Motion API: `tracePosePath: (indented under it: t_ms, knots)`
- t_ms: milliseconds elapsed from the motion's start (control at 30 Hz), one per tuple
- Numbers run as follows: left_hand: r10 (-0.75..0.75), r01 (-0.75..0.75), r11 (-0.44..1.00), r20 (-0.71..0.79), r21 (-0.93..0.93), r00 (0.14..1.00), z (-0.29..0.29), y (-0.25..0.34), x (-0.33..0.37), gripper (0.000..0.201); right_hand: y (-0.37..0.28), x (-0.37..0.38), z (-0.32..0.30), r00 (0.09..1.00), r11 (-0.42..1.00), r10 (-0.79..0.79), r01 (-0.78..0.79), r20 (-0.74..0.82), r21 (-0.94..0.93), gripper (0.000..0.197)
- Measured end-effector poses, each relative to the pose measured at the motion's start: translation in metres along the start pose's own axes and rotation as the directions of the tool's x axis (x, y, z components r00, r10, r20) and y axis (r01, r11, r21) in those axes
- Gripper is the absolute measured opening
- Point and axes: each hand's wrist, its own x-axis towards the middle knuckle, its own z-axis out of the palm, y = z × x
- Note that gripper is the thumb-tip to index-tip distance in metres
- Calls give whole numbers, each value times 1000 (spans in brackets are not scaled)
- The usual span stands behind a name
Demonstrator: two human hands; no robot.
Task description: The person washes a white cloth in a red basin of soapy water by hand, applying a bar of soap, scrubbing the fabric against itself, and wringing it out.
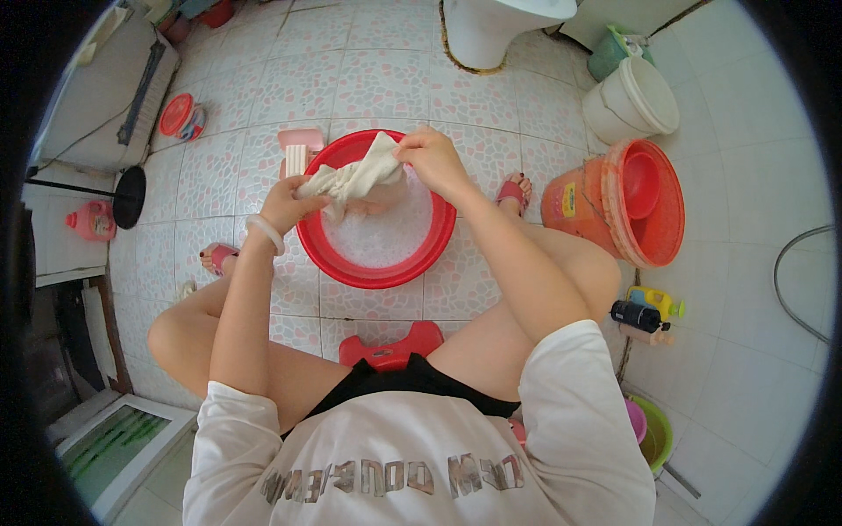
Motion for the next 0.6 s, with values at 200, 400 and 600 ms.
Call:
tracePosePath:
  t_ms: [200,400,600]
  knots:
    - [343,-173,656,-87,735,935,18,-11,-6,44,-27,-10,7,986,901,-59,-16,158,434,15]
    - [239,-240,970,-259,29,936,9,-16,9,34,-33,-3,0,978,981,-196,195,74,26,14]
    - [-163,48,808,-144,-587,976,-8,-5,12,47,-33,-3,-20,953,973,-97,151,288,-172,34]
